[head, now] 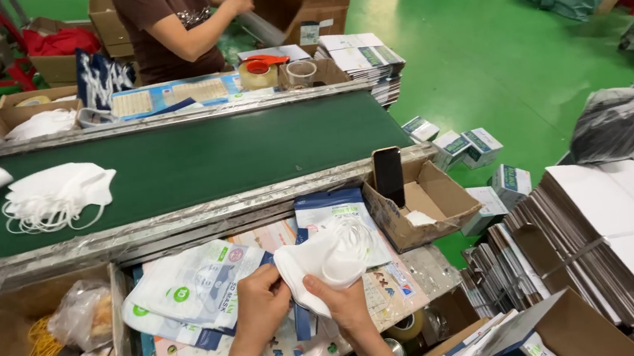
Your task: Packing face masks into plastic bags and sealing them in a cardboard box.
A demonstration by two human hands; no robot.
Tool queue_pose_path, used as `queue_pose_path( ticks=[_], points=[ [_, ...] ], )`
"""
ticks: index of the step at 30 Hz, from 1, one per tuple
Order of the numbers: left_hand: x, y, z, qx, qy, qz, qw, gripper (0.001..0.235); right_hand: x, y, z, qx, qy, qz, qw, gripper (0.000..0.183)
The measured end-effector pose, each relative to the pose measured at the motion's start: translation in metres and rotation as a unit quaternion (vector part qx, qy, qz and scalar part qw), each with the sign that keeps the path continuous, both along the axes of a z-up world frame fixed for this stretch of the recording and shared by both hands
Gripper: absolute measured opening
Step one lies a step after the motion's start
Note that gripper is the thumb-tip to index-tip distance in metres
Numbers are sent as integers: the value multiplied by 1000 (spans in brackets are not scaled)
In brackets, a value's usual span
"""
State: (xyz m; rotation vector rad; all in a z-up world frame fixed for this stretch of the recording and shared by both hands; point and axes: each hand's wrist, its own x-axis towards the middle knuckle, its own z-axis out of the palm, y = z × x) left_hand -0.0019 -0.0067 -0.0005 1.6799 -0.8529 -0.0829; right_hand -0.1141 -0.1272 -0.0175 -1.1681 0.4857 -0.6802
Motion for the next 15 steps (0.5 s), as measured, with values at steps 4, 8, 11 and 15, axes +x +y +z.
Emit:
queue_pose_path(
  ticks=[4, 8, 11, 15],
  points=[
    [11, -7, -15, -17, 167, -97, 981, 18, -5, -3, 15, 16, 7, -8, 1000, 56],
    [11, -10, -7, 27, 171, -107, 979, 22, -13, -3, 16, 26, 9, -1, 1000, 57],
    [11, -8, -5, 34, 197, -109, 974, 21, -19, 2, 24, 24, 15, -2, 1000, 57],
    [5, -9, -3, 47, 146, -60, 986, 17, -21, 5, 30, -2, -4, 2, 1000, 53]
  ],
)
